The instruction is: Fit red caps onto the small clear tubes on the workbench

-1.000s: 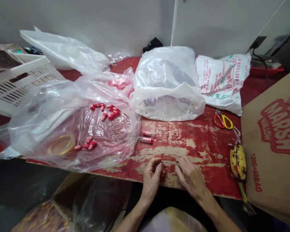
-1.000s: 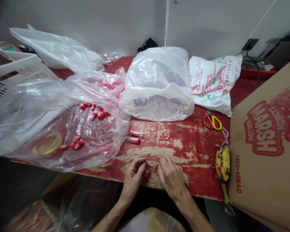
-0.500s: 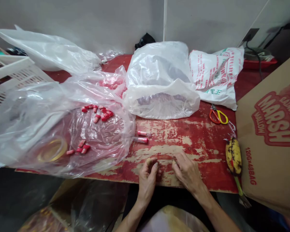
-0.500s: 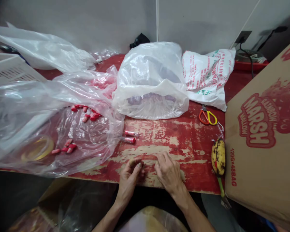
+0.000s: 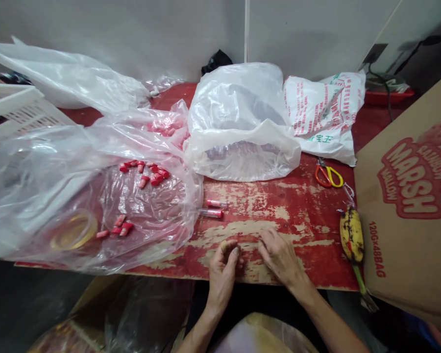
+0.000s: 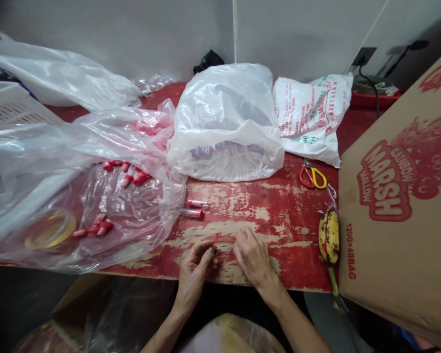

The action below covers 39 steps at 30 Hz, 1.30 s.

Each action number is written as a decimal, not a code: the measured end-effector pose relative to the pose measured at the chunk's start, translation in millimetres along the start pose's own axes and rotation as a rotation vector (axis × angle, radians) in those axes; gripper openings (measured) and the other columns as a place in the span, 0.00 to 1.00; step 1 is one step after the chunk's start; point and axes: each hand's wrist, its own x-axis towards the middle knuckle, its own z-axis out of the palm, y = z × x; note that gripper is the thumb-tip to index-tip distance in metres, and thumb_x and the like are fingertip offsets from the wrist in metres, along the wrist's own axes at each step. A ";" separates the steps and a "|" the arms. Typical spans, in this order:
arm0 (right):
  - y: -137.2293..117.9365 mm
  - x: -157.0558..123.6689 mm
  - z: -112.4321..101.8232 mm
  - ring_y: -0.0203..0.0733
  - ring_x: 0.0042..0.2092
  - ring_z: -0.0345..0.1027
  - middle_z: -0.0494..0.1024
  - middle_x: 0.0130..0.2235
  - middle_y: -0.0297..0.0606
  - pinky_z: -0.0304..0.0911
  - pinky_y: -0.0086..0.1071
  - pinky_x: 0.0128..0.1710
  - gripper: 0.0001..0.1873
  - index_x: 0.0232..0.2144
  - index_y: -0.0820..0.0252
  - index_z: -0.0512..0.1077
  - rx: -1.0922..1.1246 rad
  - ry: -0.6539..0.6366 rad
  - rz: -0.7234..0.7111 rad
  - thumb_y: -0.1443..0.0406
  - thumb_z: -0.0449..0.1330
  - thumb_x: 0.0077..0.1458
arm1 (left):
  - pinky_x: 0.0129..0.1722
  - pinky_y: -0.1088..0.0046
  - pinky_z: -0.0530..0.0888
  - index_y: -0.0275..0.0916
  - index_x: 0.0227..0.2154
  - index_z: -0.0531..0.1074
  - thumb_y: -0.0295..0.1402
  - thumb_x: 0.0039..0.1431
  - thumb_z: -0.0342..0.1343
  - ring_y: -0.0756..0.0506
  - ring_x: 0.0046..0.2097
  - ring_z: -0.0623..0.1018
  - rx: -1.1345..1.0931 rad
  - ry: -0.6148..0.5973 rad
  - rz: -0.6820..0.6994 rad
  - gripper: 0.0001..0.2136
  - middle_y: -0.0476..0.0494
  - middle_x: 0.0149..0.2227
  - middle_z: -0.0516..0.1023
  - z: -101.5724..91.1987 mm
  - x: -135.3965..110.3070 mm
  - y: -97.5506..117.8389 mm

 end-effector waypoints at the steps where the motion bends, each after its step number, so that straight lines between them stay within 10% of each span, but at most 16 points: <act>1: -0.3 -0.1 0.6 0.40 0.32 0.67 0.72 0.35 0.39 0.57 0.30 0.29 0.10 0.37 0.59 0.67 -0.009 0.002 0.003 0.72 0.47 0.56 | 0.24 0.79 0.71 0.37 0.37 0.69 0.45 0.47 0.63 0.53 0.25 0.72 -0.001 -0.004 -0.010 0.19 0.50 0.29 0.73 -0.1 0.2 0.0; 7: 1.4 5.4 3.2 0.42 0.35 0.67 0.72 0.37 0.41 0.61 0.33 0.34 0.11 0.38 0.60 0.68 0.183 -0.004 0.088 0.70 0.48 0.55 | 0.24 0.78 0.71 0.37 0.38 0.69 0.45 0.47 0.62 0.53 0.24 0.71 -0.008 -0.010 -0.022 0.20 0.50 0.30 0.73 -0.8 -0.4 1.0; 13: -2.2 9.6 -0.7 0.30 0.19 0.56 0.67 0.26 0.28 0.56 0.25 0.17 0.15 0.38 0.57 0.64 1.293 -0.166 0.619 0.56 0.59 0.51 | 0.27 0.76 0.72 0.37 0.39 0.69 0.43 0.51 0.60 0.51 0.27 0.73 0.052 -0.092 0.027 0.17 0.48 0.31 0.74 -4.4 -2.4 3.7; 17: -12.4 5.1 1.2 0.27 0.20 0.59 0.68 0.32 0.29 0.59 0.24 0.18 0.17 0.36 0.58 0.65 1.678 -0.211 0.669 0.57 0.65 0.47 | 0.30 0.77 0.72 0.38 0.41 0.71 0.41 0.57 0.55 0.51 0.28 0.74 0.098 -0.216 0.118 0.14 0.49 0.27 0.75 -3.9 -7.7 9.9; 22: -17.1 -0.3 5.3 0.31 0.32 0.65 0.68 0.39 0.30 0.64 0.25 0.31 0.21 0.44 0.54 0.65 1.627 -0.167 0.472 0.62 0.66 0.48 | 0.33 0.76 0.73 0.39 0.39 0.73 0.37 0.55 0.58 0.50 0.31 0.76 0.092 -0.280 0.192 0.10 0.48 0.31 0.76 -2.1 -13.5 14.1; 31: -19.5 -4.9 22.4 0.28 0.25 0.63 0.68 0.33 0.29 0.62 0.22 0.24 0.18 0.42 0.56 0.65 1.584 -0.032 0.597 0.58 0.65 0.52 | 0.39 0.73 0.74 0.41 0.41 0.73 0.32 0.51 0.62 0.47 0.39 0.76 0.064 -0.166 0.255 0.14 0.46 0.38 0.75 -3.5 -14.0 -0.5; 39: -35.4 -4.6 20.1 0.37 0.37 0.70 0.73 0.40 0.37 0.68 0.30 0.37 0.18 0.43 0.56 0.65 1.329 0.095 0.522 0.60 0.64 0.52 | 0.47 0.70 0.72 0.43 0.44 0.71 0.31 0.51 0.61 0.45 0.46 0.75 0.019 -0.164 0.271 0.15 0.45 0.44 0.75 -1.4 -10.8 3.9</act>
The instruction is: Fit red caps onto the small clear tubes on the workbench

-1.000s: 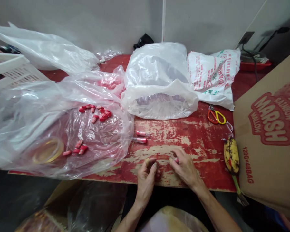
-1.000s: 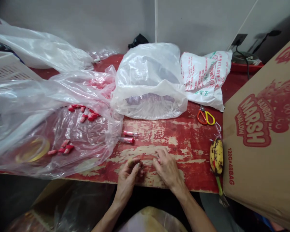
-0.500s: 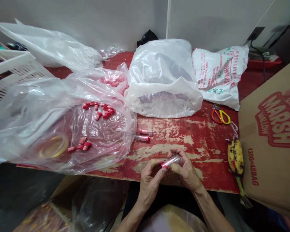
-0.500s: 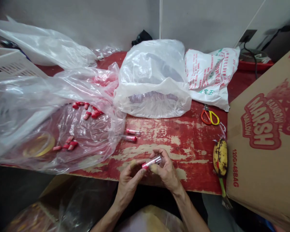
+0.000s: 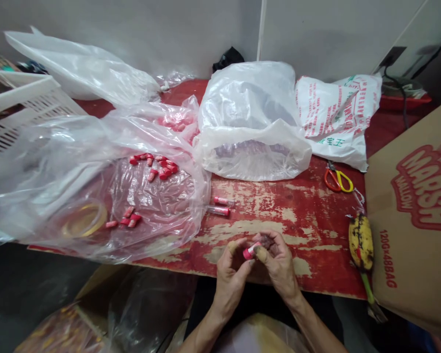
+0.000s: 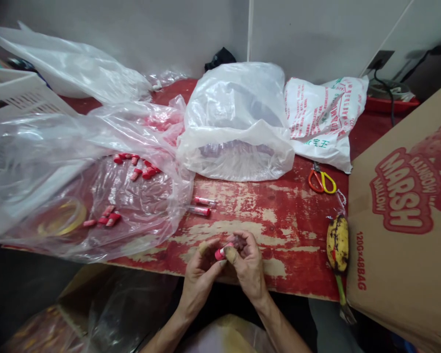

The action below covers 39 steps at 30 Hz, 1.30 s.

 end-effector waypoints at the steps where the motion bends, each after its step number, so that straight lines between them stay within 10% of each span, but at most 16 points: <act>1: -0.5 0.1 -0.9 0.39 0.38 0.71 0.74 0.41 0.38 0.69 0.31 0.38 0.17 0.44 0.56 0.66 -0.127 -0.006 -0.043 0.60 0.63 0.53 | 0.48 0.69 0.72 0.42 0.44 0.71 0.31 0.51 0.61 0.44 0.46 0.75 0.020 0.018 -0.014 0.16 0.44 0.45 0.75 -1.1 0.5 -1.0; 7: 9.0 17.1 -19.0 0.45 0.44 0.71 0.75 0.44 0.44 0.71 0.39 0.43 0.15 0.50 0.58 0.67 -0.853 -0.047 -0.651 0.65 0.54 0.61 | 0.41 0.70 0.72 0.41 0.45 0.70 0.34 0.55 0.57 0.46 0.39 0.74 0.158 0.143 -0.038 0.15 0.44 0.39 0.74 -12.7 2.7 -1.4; 12: 16.6 24.8 -21.5 0.44 0.44 0.72 0.76 0.43 0.45 0.70 0.39 0.43 0.19 0.55 0.58 0.61 -1.030 -0.101 -0.842 0.68 0.51 0.62 | 0.45 0.69 0.71 0.41 0.44 0.71 0.34 0.56 0.55 0.44 0.43 0.74 0.148 0.181 -0.007 0.12 0.43 0.41 0.74 -15.7 2.7 4.2; 39: 30.9 33.1 -16.9 0.45 0.36 0.71 0.75 0.40 0.46 0.67 0.38 0.37 0.24 0.59 0.62 0.57 -1.071 -0.021 -1.010 0.62 0.53 0.63 | 0.35 0.72 0.72 0.39 0.37 0.74 0.36 0.57 0.54 0.46 0.34 0.75 0.215 0.371 0.135 0.09 0.45 0.33 0.76 -53.9 21.4 24.9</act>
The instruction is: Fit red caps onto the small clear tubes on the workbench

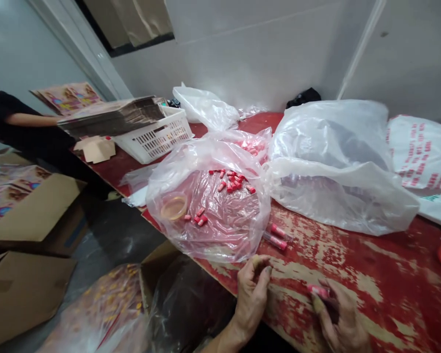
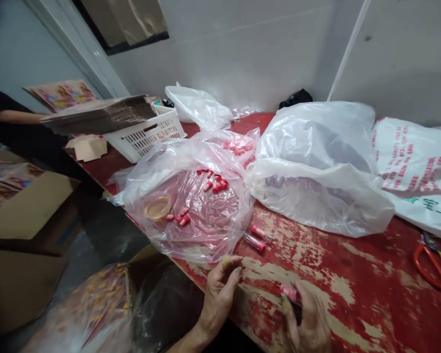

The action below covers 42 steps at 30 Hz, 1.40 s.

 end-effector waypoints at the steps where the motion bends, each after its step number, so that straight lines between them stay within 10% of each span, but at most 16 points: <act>1: 2.5 -0.4 1.0 0.46 0.36 0.71 0.75 0.40 0.47 0.67 0.39 0.37 0.25 0.60 0.62 0.56 -0.014 -0.004 -0.015 0.62 0.52 0.63 | 0.35 0.72 0.72 0.39 0.37 0.74 0.35 0.57 0.53 0.46 0.34 0.75 0.036 0.023 0.041 0.08 0.45 0.33 0.76 -4.9 7.9 1.4; 7: 15.1 -4.4 10.4 0.46 0.35 0.73 0.77 0.38 0.43 0.69 0.36 0.34 0.29 0.61 0.61 0.55 -0.008 0.013 -0.100 0.62 0.56 0.60 | 0.37 0.72 0.71 0.39 0.34 0.73 0.28 0.59 0.48 0.46 0.36 0.76 0.591 0.133 0.348 0.09 0.45 0.33 0.76 -42.3 92.1 9.3; 15: 7.0 -11.4 22.4 0.49 0.36 0.72 0.77 0.40 0.42 0.68 0.41 0.35 0.25 0.59 0.53 0.58 0.004 0.027 0.096 0.59 0.54 0.61 | 0.43 0.62 0.68 0.33 0.38 0.72 0.22 0.55 0.44 0.37 0.44 0.72 0.929 0.256 0.325 0.13 0.31 0.43 0.72 -82.7 232.8 2.7; 23: 17.7 7.2 20.4 0.46 0.35 0.72 0.77 0.38 0.41 0.69 0.38 0.33 0.27 0.60 0.57 0.55 -0.002 -0.026 -0.067 0.64 0.56 0.60 | 0.43 0.63 0.67 0.37 0.27 0.72 0.18 0.47 0.48 0.36 0.44 0.73 0.979 0.071 0.343 0.10 0.32 0.37 0.76 -91.3 289.6 -0.9; 30: 9.9 17.3 17.6 0.47 0.41 0.71 0.75 0.42 0.45 0.70 0.41 0.39 0.19 0.55 0.60 0.60 -0.004 -0.091 0.039 0.66 0.52 0.62 | 0.43 0.63 0.69 0.35 0.35 0.73 0.28 0.54 0.49 0.40 0.40 0.74 0.847 0.182 0.366 0.09 0.37 0.38 0.75 -91.6 247.8 9.5; 37: 9.5 21.6 16.2 0.45 0.41 0.70 0.75 0.41 0.43 0.69 0.40 0.39 0.17 0.53 0.58 0.60 0.030 -0.085 0.085 0.66 0.52 0.61 | 0.38 0.72 0.73 0.40 0.42 0.72 0.38 0.50 0.61 0.46 0.38 0.76 0.097 0.075 0.108 0.16 0.46 0.38 0.77 -74.5 114.7 16.4; 42: 12.0 17.7 16.6 0.45 0.42 0.71 0.75 0.43 0.43 0.69 0.39 0.42 0.15 0.49 0.58 0.63 0.089 -0.094 0.236 0.62 0.53 0.60 | 0.39 0.76 0.73 0.43 0.36 0.77 0.33 0.51 0.60 0.47 0.38 0.77 0.084 -0.043 0.159 0.08 0.47 0.37 0.78 -46.3 34.6 -5.5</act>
